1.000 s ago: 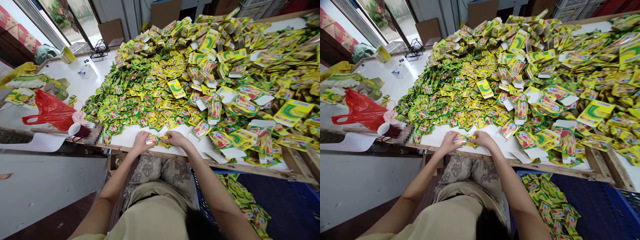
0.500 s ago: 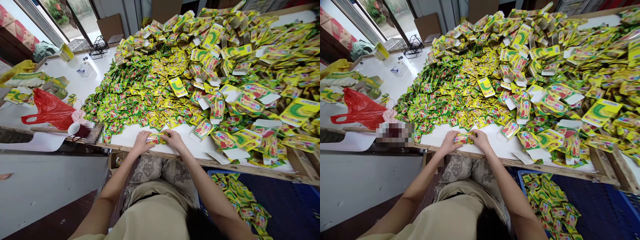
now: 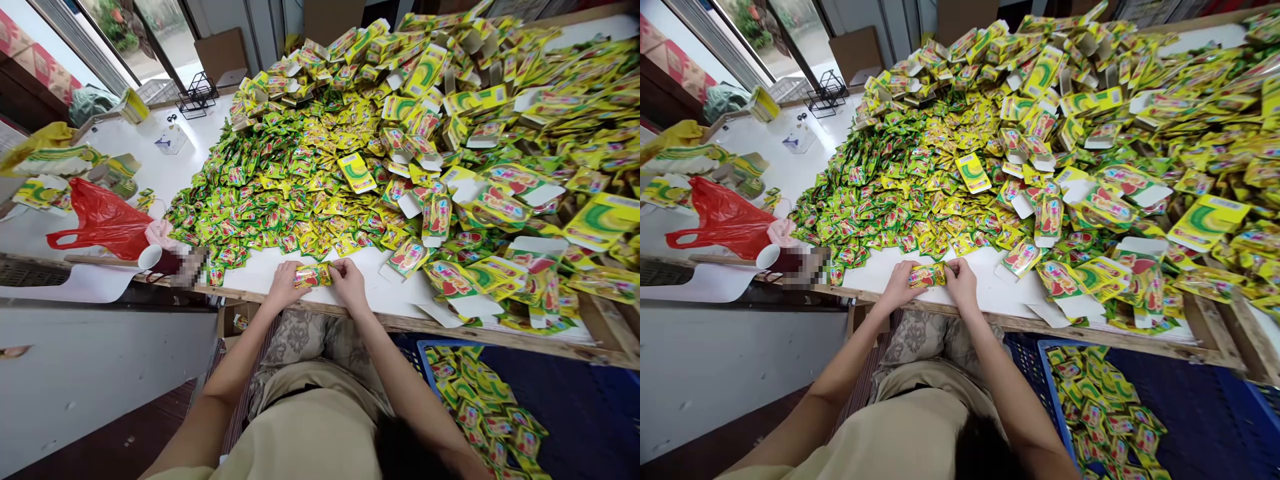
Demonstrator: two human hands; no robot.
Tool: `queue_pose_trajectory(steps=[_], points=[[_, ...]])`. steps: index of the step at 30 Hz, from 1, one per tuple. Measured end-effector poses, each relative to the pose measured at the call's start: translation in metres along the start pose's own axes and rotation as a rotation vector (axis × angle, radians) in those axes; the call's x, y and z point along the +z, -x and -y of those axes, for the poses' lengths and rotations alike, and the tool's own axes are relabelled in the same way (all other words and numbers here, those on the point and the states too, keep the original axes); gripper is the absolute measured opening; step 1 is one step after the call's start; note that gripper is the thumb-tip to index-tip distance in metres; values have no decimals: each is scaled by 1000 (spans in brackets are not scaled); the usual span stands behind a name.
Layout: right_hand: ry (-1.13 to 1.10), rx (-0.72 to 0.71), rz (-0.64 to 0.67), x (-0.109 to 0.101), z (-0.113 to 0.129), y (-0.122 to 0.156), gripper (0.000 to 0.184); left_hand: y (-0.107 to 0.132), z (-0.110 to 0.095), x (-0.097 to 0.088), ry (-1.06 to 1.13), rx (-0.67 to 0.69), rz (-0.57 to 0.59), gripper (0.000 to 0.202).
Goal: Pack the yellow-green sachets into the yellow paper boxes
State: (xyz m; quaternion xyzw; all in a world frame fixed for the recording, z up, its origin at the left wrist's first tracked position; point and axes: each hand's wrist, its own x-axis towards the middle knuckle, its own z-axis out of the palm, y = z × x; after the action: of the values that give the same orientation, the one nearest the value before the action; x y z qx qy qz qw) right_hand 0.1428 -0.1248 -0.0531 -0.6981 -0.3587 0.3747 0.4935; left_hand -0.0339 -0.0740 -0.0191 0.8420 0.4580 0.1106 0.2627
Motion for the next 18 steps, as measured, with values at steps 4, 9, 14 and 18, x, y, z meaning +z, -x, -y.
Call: queue_pose_trajectory(steps=[4, 9, 14, 18], points=[[144, 23, 39, -8, 0, -2, 21, 1, -2, 0, -12, -12, 4, 55], [-26, 79, -14, -2, -8, -3, 32, 1, -2, 0, -37, -7, 8, 55], [-206, 113, -24, 4, -14, -6, 37, 2, 0, 2, -20, 12, -9, 54], [-304, 75, 59, 5, -16, -5, 36, 1, 2, 4, -8, -19, -39, 52]])
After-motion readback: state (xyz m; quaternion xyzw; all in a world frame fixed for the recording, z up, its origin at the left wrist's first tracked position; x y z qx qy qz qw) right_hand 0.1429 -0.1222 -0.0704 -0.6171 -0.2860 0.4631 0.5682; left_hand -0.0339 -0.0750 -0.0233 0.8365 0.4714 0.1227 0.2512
